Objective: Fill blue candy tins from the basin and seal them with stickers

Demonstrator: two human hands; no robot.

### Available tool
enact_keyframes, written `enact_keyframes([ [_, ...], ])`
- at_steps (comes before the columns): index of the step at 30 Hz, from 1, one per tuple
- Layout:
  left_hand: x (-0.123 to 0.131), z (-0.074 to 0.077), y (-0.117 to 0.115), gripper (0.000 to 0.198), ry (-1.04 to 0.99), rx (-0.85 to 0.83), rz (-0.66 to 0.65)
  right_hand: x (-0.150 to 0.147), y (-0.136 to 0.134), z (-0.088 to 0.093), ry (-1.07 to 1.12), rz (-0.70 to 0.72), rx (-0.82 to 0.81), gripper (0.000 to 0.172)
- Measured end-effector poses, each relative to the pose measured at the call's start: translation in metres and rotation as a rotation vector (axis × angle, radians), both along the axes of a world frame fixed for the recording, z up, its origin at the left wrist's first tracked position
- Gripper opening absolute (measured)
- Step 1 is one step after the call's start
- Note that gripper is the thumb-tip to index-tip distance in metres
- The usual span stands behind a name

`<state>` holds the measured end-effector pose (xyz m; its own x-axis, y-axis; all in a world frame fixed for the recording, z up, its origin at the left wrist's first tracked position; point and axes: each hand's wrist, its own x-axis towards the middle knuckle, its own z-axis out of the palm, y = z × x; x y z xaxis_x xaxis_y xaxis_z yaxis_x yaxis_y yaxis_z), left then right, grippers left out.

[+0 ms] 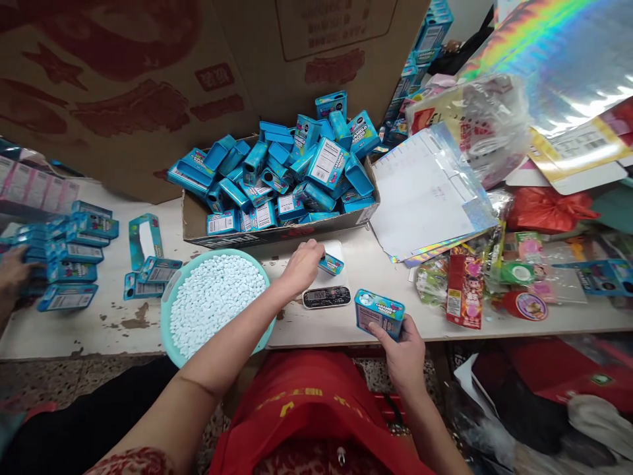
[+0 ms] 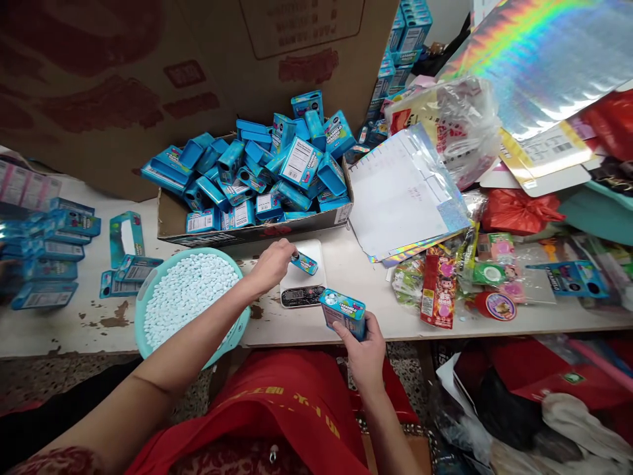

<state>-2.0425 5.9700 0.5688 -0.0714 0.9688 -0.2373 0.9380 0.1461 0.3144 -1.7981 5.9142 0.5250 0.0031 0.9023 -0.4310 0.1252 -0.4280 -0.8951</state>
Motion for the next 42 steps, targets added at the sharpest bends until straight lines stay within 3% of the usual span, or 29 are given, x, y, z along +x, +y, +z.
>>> enact_keyframes([
  [5,0.001,-0.010,0.007,0.031,-0.033,0.064,-0.020,0.005,-0.009,-0.004,-0.039,0.004,-0.009,0.045],
  [9,-0.010,-0.002,-0.002,0.024,-0.095,0.172,0.078,0.011,-0.013,-0.009,-0.064,0.000,0.005,0.045],
  [13,-0.053,0.015,-0.047,0.021,0.021,0.222,0.368,0.017,-0.012,-0.010,-0.043,-0.045,0.047,0.044],
  [15,-0.082,0.017,-0.080,0.024,0.189,0.091,0.539,0.018,-0.010,-0.010,-0.049,-0.071,0.061,0.044],
  [19,-0.123,0.004,-0.131,0.033,0.218,-0.241,0.595,0.018,-0.003,-0.013,-0.083,-0.088,0.079,0.046],
  [23,-0.132,-0.009,-0.145,0.024,0.076,-0.215,0.612,0.012,0.002,-0.015,-0.062,-0.080,0.101,0.047],
  [26,-0.134,-0.010,-0.152,0.019,-0.120,-0.109,0.746,0.007,0.004,-0.014,-0.070,-0.075,0.098,0.048],
  [31,-0.138,-0.005,-0.172,0.034,-0.830,0.175,1.138,0.003,0.005,-0.011,-0.051,-0.054,0.098,0.047],
  [34,-0.137,0.000,-0.174,0.037,-1.139,0.289,1.239,0.003,0.005,-0.011,-0.060,-0.053,0.097,0.047],
  [36,-0.133,0.004,-0.166,0.034,-1.152,0.269,1.216,0.004,0.005,-0.011,-0.052,-0.054,0.097,0.047],
  [38,-0.124,0.008,-0.148,0.030,-1.055,0.174,1.098,0.005,0.005,-0.011,-0.048,-0.053,0.098,0.047],
  [42,-0.086,0.015,-0.089,0.017,-0.736,-0.056,0.640,0.006,0.004,-0.012,-0.045,-0.055,0.090,0.047],
])
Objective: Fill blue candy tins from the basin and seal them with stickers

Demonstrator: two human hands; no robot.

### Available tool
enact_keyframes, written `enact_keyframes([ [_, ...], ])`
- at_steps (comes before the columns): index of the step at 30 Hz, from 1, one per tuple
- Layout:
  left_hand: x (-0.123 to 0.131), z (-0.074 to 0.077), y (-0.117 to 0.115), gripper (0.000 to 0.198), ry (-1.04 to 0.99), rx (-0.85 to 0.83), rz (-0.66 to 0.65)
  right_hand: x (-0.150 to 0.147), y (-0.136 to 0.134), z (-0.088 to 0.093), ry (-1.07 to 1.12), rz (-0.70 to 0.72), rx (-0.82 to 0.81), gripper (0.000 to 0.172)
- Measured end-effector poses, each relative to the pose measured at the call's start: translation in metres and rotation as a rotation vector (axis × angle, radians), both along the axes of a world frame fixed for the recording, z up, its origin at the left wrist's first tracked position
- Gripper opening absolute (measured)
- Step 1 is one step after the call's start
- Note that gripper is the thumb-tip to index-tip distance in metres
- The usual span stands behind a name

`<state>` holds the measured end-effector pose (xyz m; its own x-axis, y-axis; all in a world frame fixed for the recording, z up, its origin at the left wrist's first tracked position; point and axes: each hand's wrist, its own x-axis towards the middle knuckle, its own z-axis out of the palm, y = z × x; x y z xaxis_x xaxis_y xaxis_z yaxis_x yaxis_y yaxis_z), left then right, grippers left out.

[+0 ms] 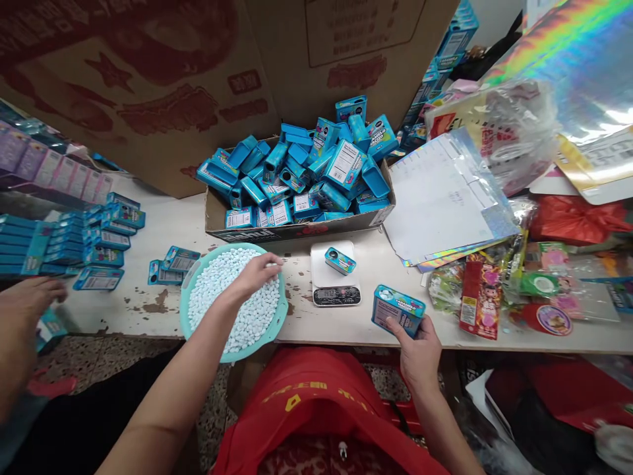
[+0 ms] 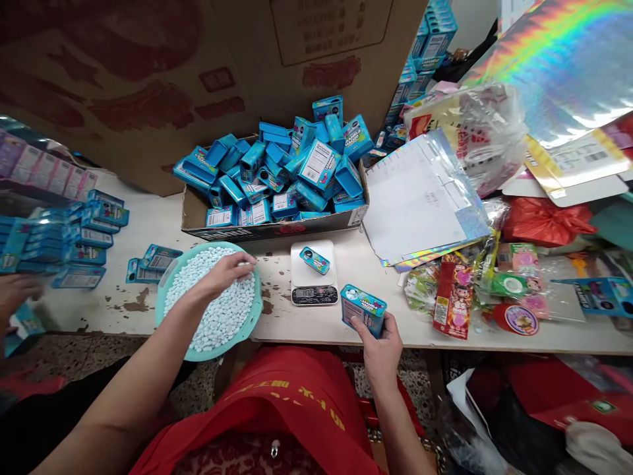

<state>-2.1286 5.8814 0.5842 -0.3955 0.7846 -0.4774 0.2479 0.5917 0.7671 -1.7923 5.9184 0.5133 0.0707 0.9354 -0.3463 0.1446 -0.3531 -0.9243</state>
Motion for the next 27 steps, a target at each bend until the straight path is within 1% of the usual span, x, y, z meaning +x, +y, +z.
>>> enact_keyframes([
  [1,0.012,0.001,0.017,0.013,0.103,-0.026,-0.137,0.000,0.000,0.001,0.008,-0.004,-0.003,0.047],
  [3,0.035,0.001,0.049,0.013,0.324,-0.021,-0.360,0.000,-0.001,0.002,0.021,-0.016,-0.008,0.047],
  [4,0.046,0.000,0.062,0.015,0.423,-0.006,-0.450,0.000,-0.001,0.003,0.024,-0.022,-0.012,0.048],
  [6,0.062,-0.002,0.082,0.020,0.573,0.024,-0.584,0.001,-0.002,0.005,0.017,-0.030,-0.022,0.048],
  [9,0.075,-0.007,0.098,0.024,0.698,0.043,-0.699,0.006,-0.004,0.002,0.000,-0.042,-0.042,0.048],
  [14,0.081,-0.015,0.105,0.025,0.776,0.050,-0.777,0.014,-0.007,-0.009,0.000,-0.063,-0.055,0.049],
  [16,0.083,-0.016,0.107,0.026,0.771,0.052,-0.780,0.016,-0.007,-0.011,0.007,-0.071,-0.052,0.049],
  [18,0.083,-0.013,0.109,0.025,0.748,0.071,-0.755,0.015,-0.006,-0.010,0.008,-0.077,-0.050,0.048],
  [20,0.076,-0.005,0.104,0.021,0.726,0.105,-0.668,0.014,-0.005,-0.007,0.008,-0.076,-0.050,0.047],
  [21,0.069,0.000,0.098,0.019,0.728,0.117,-0.595,0.013,-0.004,-0.006,0.011,-0.076,-0.049,0.047],
  [23,0.047,0.010,0.077,0.017,0.777,0.086,-0.411,0.012,-0.002,-0.003,0.018,-0.081,-0.042,0.046],
  [24,0.033,0.014,0.062,0.017,0.822,0.029,-0.320,0.012,-0.001,-0.002,0.020,-0.084,-0.040,0.046],
  [25,0.018,0.017,0.044,0.019,0.875,-0.061,-0.241,0.012,0.000,-0.002,0.019,-0.086,-0.038,0.046],
  [26,0.003,0.017,0.025,0.021,0.922,-0.186,-0.185,0.011,0.001,-0.002,0.016,-0.087,-0.036,0.046],
  [27,-0.010,0.015,0.007,0.023,0.942,-0.319,-0.168,0.011,0.002,-0.003,0.013,-0.084,-0.034,0.046],
])
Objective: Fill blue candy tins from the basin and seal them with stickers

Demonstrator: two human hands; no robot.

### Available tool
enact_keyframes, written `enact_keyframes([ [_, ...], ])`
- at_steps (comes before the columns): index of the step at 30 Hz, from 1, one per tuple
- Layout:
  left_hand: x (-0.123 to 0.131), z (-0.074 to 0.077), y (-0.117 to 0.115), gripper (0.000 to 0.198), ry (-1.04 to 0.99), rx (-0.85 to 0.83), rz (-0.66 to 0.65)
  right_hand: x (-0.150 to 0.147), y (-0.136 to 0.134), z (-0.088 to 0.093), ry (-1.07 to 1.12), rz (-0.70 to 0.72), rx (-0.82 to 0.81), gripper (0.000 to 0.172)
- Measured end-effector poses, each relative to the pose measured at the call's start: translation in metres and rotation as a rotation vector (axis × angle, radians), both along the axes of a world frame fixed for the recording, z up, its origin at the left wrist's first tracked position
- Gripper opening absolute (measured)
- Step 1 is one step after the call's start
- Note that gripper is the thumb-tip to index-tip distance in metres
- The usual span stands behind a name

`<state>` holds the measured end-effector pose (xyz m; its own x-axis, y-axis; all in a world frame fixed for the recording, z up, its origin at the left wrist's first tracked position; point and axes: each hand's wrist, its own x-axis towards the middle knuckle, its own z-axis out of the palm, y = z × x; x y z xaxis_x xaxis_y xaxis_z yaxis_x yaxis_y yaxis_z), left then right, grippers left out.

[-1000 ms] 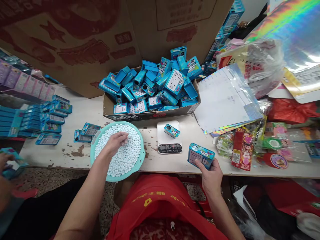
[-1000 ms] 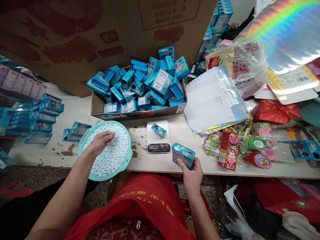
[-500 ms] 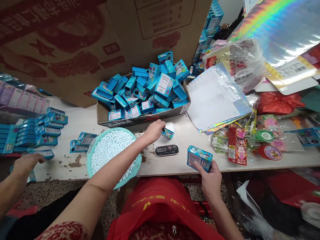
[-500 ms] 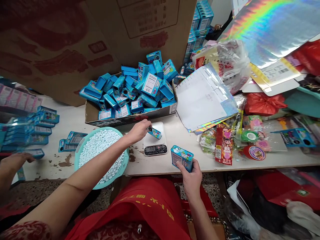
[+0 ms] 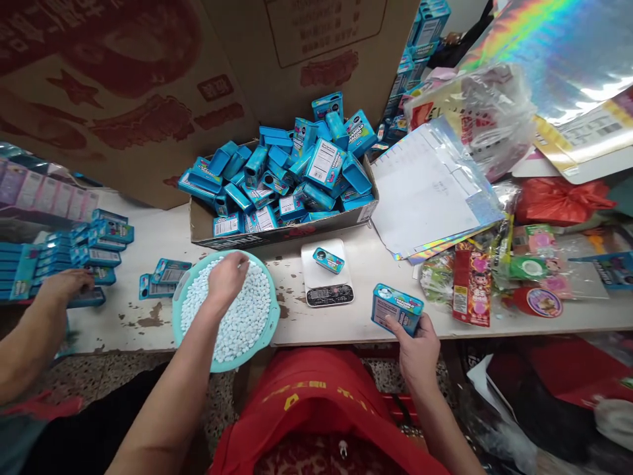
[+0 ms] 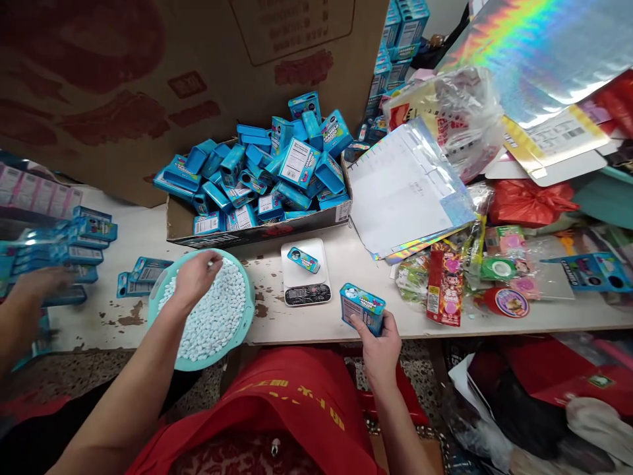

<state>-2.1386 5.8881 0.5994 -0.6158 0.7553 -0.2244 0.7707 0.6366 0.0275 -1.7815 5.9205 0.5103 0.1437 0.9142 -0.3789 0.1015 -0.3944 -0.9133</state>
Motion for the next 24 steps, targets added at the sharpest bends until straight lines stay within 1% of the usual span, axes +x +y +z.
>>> enact_keyframes([
  [1,-0.011,-0.004,-0.018,0.025,0.008,-0.097,0.049,-0.001,0.001,-0.001,-0.003,0.003,0.002,0.045],
  [2,-0.020,-0.008,-0.033,0.029,-0.020,-0.174,0.069,-0.002,0.002,-0.003,-0.002,0.006,0.006,0.045],
  [4,-0.029,-0.019,-0.056,0.032,-0.102,-0.229,0.069,-0.004,0.004,-0.005,0.002,0.017,0.017,0.045],
  [6,-0.030,-0.027,-0.066,0.028,-0.167,-0.210,0.051,-0.008,0.006,-0.007,0.004,0.040,0.021,0.046],
  [9,-0.028,-0.030,-0.067,0.020,-0.220,-0.164,0.040,-0.015,0.009,-0.007,0.002,0.078,0.028,0.045],
  [11,-0.031,-0.029,-0.067,0.016,-0.271,-0.116,0.052,-0.018,0.010,-0.005,0.000,0.099,0.033,0.045],
  [13,-0.035,-0.028,-0.072,0.014,-0.374,-0.034,0.123,-0.021,0.010,-0.003,-0.014,0.116,0.026,0.045],
  [14,-0.038,-0.028,-0.076,0.016,-0.451,0.031,0.188,-0.021,0.010,-0.002,-0.018,0.120,0.019,0.046],
  [17,-0.043,-0.025,-0.085,0.032,-0.703,0.295,0.441,-0.020,0.009,-0.002,-0.021,0.110,0.004,0.047],
  [18,-0.042,-0.023,-0.085,0.037,-0.767,0.372,0.511,-0.019,0.008,-0.002,-0.019,0.107,0.005,0.046],
  [19,-0.039,-0.020,-0.082,0.039,-0.818,0.426,0.554,-0.018,0.008,-0.004,-0.017,0.103,0.008,0.046],
  [20,-0.034,-0.017,-0.077,0.040,-0.867,0.451,0.564,-0.017,0.007,-0.005,-0.018,0.101,0.010,0.046],
  [21,-0.027,-0.014,-0.068,0.039,-0.922,0.450,0.543,-0.016,0.007,-0.006,-0.018,0.097,0.014,0.046],
  [22,-0.017,-0.011,-0.056,0.037,-0.980,0.436,0.491,-0.015,0.007,-0.007,-0.015,0.091,0.017,0.045],
  [24,0.007,-0.007,-0.024,0.029,-1.082,0.382,0.327,-0.014,0.006,-0.008,-0.005,0.078,0.020,0.045],
])
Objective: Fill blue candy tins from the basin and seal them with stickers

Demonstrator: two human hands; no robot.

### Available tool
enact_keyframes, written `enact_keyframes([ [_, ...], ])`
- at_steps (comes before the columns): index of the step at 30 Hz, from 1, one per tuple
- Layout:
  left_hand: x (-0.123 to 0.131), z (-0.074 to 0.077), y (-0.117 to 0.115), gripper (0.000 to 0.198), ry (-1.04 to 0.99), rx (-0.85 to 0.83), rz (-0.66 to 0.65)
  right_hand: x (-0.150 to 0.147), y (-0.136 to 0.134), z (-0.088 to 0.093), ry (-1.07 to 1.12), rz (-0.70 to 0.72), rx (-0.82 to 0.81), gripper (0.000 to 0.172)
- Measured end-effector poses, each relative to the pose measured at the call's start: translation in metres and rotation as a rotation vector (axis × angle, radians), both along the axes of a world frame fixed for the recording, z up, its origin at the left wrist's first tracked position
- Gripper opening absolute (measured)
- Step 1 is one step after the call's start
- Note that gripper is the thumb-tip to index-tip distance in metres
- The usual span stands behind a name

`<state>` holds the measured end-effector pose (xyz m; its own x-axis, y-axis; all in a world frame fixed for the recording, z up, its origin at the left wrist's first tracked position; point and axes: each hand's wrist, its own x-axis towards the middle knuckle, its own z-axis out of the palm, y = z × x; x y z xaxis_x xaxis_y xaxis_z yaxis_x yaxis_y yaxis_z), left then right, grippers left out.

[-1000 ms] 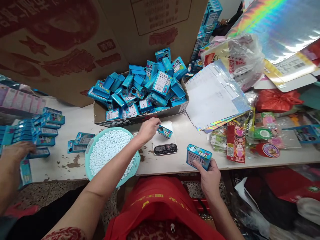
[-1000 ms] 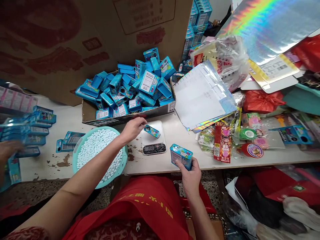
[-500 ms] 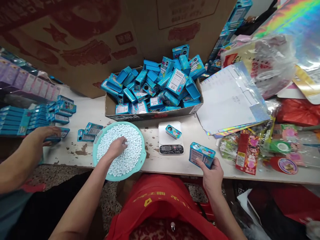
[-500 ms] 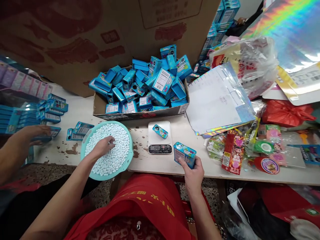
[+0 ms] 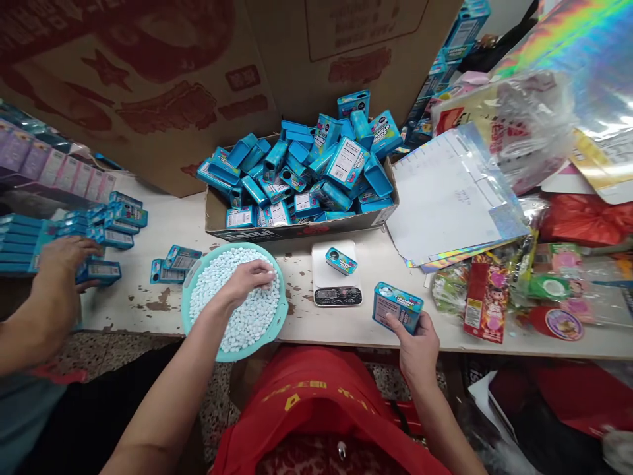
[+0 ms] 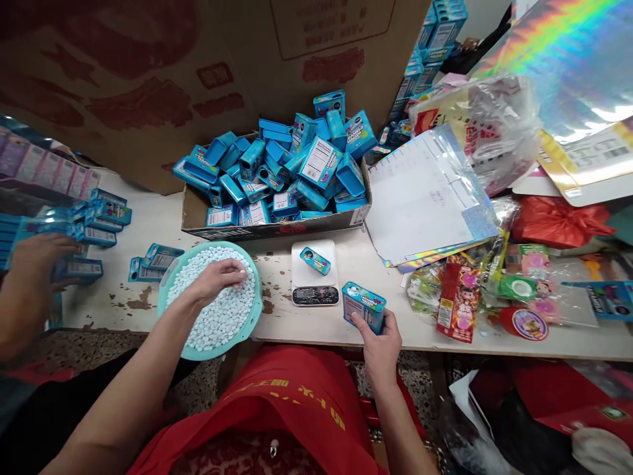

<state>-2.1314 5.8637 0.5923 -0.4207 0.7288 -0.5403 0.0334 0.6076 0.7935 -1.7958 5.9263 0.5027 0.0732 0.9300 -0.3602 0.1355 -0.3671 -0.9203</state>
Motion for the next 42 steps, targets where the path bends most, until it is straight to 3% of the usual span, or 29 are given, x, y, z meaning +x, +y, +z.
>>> enact_keyframes([
  [3,0.038,-0.001,0.055,0.016,0.106,0.025,-0.283,0.000,-0.001,0.002,0.017,-0.012,-0.007,0.044],
  [6,0.066,-0.007,0.098,0.013,0.493,0.022,-0.583,0.002,-0.002,0.005,0.014,-0.023,-0.017,0.045],
  [8,0.077,-0.014,0.115,0.019,0.711,0.038,-0.752,0.004,-0.004,0.004,0.014,-0.036,-0.025,0.046],
  [11,0.083,-0.022,0.125,0.025,0.847,0.047,-0.891,0.009,-0.007,0.000,0.035,-0.060,-0.043,0.048],
  [16,0.080,-0.022,0.127,0.025,0.806,0.128,-0.831,0.015,-0.008,-0.003,0.021,-0.081,-0.043,0.046],
  [22,0.057,-0.011,0.118,0.017,0.634,0.207,-0.444,0.016,-0.007,-0.003,0.029,-0.096,-0.029,0.045],
  [25,0.047,-0.010,0.111,0.019,0.607,0.140,-0.400,0.015,-0.006,-0.004,0.033,-0.090,-0.020,0.045],
  [37,0.053,-0.011,0.112,0.019,0.674,0.093,-0.541,0.011,-0.002,-0.006,0.036,-0.087,0.005,0.044],
  [40,0.056,-0.015,0.114,0.025,0.741,0.111,-0.671,0.010,-0.003,-0.006,0.045,-0.090,0.000,0.045],
  [42,0.062,-0.024,0.115,0.043,0.799,0.163,-0.847,0.008,-0.004,-0.005,0.047,-0.082,0.000,0.045],
])
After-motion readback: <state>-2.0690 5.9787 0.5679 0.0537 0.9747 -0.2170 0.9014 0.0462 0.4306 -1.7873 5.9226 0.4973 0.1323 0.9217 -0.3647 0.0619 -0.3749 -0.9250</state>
